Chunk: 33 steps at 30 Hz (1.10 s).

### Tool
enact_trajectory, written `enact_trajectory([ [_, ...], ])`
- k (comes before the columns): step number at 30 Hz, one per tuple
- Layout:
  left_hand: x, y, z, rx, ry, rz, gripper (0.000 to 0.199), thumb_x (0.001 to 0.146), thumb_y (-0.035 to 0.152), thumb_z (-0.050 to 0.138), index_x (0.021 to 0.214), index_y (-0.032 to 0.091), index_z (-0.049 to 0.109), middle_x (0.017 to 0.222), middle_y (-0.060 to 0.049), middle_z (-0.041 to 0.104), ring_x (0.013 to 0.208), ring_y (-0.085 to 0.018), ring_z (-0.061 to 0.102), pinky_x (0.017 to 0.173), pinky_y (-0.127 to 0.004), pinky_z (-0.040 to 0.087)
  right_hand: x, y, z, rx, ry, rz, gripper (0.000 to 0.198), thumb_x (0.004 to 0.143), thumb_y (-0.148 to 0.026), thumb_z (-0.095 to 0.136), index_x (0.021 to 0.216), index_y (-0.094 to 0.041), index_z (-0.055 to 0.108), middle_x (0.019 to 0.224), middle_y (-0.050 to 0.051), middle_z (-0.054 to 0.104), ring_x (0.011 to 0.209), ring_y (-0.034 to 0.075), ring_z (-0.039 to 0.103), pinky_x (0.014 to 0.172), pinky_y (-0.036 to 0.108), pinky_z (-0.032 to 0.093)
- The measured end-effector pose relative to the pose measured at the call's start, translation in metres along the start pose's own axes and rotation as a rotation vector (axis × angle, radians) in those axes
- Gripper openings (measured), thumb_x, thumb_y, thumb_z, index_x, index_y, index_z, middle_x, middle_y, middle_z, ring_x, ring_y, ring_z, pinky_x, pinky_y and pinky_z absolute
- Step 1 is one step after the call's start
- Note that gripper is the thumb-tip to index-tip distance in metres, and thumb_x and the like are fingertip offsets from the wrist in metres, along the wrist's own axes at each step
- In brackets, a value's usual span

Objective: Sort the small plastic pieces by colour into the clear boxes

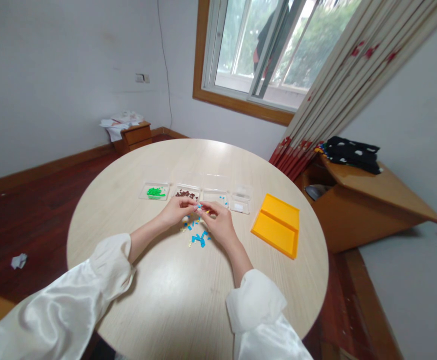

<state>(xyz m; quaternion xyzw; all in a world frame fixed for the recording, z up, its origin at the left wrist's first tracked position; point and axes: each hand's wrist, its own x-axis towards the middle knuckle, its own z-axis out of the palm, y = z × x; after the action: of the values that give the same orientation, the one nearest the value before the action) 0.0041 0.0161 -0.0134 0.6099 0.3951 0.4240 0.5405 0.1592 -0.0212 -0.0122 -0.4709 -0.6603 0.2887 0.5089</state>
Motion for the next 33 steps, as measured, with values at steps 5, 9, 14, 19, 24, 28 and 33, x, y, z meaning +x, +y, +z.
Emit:
enact_trajectory([
  [5, -0.003, 0.003, 0.0, -0.012, -0.072, -0.008, 0.012, 0.065, 0.023, 0.064, 0.068, 0.011, 0.066, 0.062, -0.003, 0.066, 0.059, -0.011, 0.057, 0.061, -0.024, 0.044, -0.002, -0.005, 0.003, -0.109, -0.029, -0.052, 0.017, 0.076, -0.029, 0.059, 0.084, -0.018, 0.07, 0.08, 0.006, 0.07, 0.071, 0.016, 0.06, 0.064, 0.028, 0.047],
  [9, -0.004, 0.002, 0.001, -0.02, -0.1, -0.035, 0.017, 0.065, 0.027, 0.066, 0.067, 0.01, 0.066, 0.059, -0.003, 0.064, 0.055, -0.01, 0.055, 0.056, -0.023, 0.041, -0.002, -0.004, 0.002, -0.127, -0.008, -0.039, 0.018, 0.078, -0.029, 0.056, 0.08, -0.018, 0.069, 0.078, 0.006, 0.069, 0.07, 0.016, 0.06, 0.064, 0.028, 0.046],
  [14, -0.002, 0.0, 0.001, 0.004, -0.06, -0.047, 0.022, 0.064, 0.032, 0.069, 0.061, 0.011, 0.063, 0.056, -0.002, 0.062, 0.053, -0.01, 0.054, 0.056, -0.023, 0.04, 0.001, 0.004, -0.002, -0.104, 0.097, 0.033, 0.02, 0.075, -0.033, 0.056, 0.076, -0.017, 0.068, 0.074, 0.005, 0.068, 0.068, 0.016, 0.06, 0.064, 0.029, 0.047],
  [19, 0.0, 0.0, 0.0, 0.006, 0.008, -0.042, 0.018, 0.064, 0.028, 0.068, 0.06, 0.012, 0.063, 0.051, 0.001, 0.057, 0.05, -0.009, 0.051, 0.054, -0.022, 0.038, 0.008, 0.023, -0.011, -0.023, 0.33, 0.122, 0.027, 0.071, -0.036, 0.058, 0.085, -0.015, 0.068, 0.083, 0.008, 0.07, 0.075, 0.018, 0.063, 0.073, 0.035, 0.05],
  [24, 0.001, 0.001, -0.001, -0.009, 0.056, -0.046, 0.01, 0.065, 0.021, 0.067, 0.065, 0.011, 0.067, 0.059, -0.001, 0.063, 0.056, -0.01, 0.053, 0.059, -0.023, 0.041, 0.013, 0.033, -0.015, 0.103, 0.392, 0.189, 0.04, 0.075, -0.037, 0.054, 0.106, -0.013, 0.063, 0.095, 0.011, 0.069, 0.083, 0.019, 0.065, 0.077, 0.039, 0.052],
  [28, 0.001, 0.002, -0.001, -0.014, 0.076, -0.065, 0.011, 0.066, 0.014, 0.065, 0.075, 0.009, 0.07, 0.07, -0.005, 0.068, 0.061, -0.011, 0.056, 0.063, -0.025, 0.044, 0.01, 0.028, -0.013, 0.037, 0.348, 0.132, 0.031, 0.076, -0.032, 0.052, 0.096, -0.014, 0.067, 0.089, 0.01, 0.069, 0.08, 0.018, 0.064, 0.076, 0.038, 0.051],
  [33, 0.0, 0.001, 0.001, -0.137, 0.019, -0.134, 0.021, 0.067, 0.008, 0.064, 0.088, 0.007, 0.066, 0.069, -0.006, 0.069, 0.056, -0.01, 0.059, 0.064, -0.026, 0.048, 0.004, 0.009, -0.006, -0.085, 0.183, -0.015, 0.022, 0.077, -0.028, 0.052, 0.087, -0.019, 0.069, 0.087, 0.007, 0.067, 0.081, 0.018, 0.061, 0.07, 0.032, 0.05],
])
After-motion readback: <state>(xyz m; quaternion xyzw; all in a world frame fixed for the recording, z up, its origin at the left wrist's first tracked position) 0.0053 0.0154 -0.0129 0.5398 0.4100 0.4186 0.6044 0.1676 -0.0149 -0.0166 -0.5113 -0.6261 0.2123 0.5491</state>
